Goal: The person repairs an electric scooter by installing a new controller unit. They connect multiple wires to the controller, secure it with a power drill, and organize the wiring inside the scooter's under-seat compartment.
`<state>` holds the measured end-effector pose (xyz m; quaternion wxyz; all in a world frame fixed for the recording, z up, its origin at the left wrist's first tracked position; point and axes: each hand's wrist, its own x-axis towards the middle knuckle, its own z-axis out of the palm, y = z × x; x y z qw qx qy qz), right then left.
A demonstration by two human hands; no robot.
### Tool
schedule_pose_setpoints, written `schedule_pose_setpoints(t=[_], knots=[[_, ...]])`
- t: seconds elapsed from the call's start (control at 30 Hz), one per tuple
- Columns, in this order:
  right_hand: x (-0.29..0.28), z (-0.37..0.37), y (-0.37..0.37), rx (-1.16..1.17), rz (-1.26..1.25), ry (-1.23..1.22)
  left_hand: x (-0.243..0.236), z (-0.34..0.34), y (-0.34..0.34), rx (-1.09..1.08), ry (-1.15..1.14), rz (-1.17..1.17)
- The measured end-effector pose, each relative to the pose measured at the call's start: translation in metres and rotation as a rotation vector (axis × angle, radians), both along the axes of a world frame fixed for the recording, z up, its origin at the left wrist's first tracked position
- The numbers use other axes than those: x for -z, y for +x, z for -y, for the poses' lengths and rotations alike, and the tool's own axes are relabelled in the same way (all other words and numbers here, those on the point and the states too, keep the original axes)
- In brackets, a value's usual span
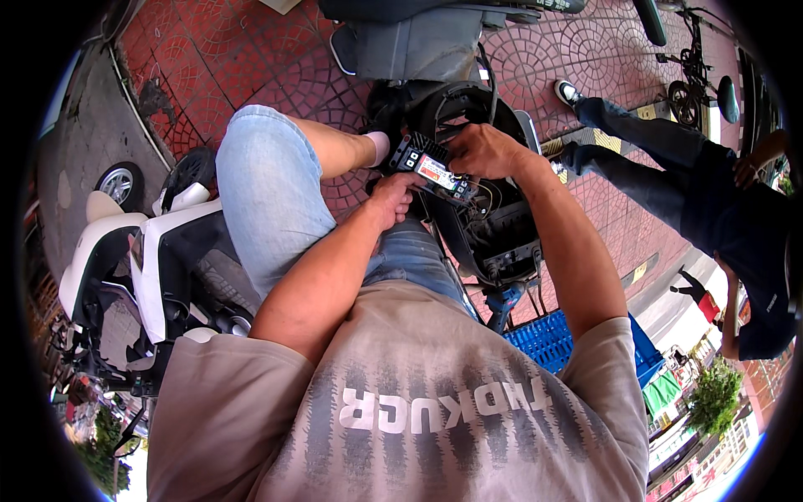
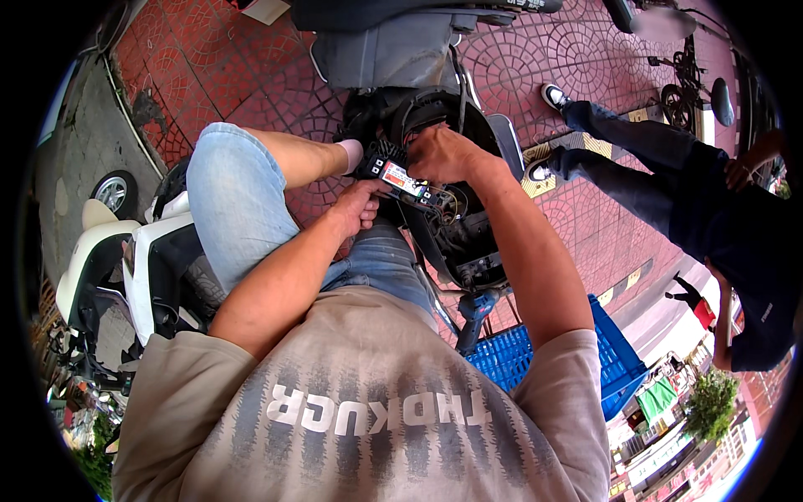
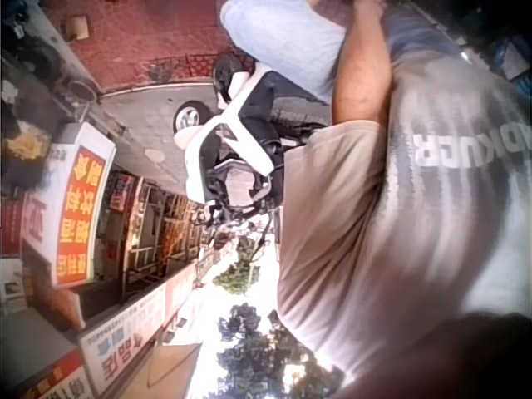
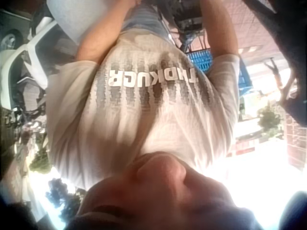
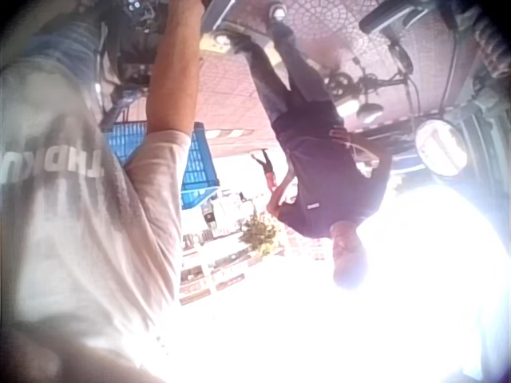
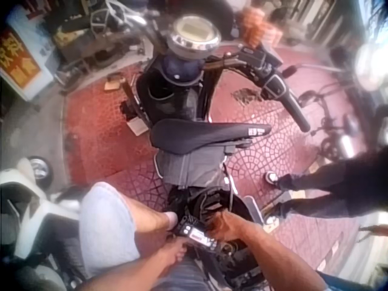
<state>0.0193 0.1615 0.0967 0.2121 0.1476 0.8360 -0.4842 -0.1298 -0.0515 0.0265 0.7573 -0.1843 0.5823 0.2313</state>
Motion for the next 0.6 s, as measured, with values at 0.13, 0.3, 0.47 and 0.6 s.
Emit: schedule_pose_setpoints(t=[0.13, 0.3, 0.47, 0.6], knots=[[-0.009, 0.004, -0.008, 0.099, 0.171, -0.139, 0.004, 0.0, -0.001, 0.004, 0.005, 0.009], [-0.02, 0.004, -0.018, 0.125, 0.277, -0.207, 0.004, 0.002, 0.002, 0.009, 0.015, -0.002], [-0.017, 0.003, -0.023, 0.05, 0.299, -0.1, 0.008, 0.003, 0.002, 0.022, -0.009, -0.013], [-0.006, 0.005, -0.025, -0.062, 0.298, 0.06, 0.006, 0.003, 0.002, 0.009, 0.001, -0.035]])
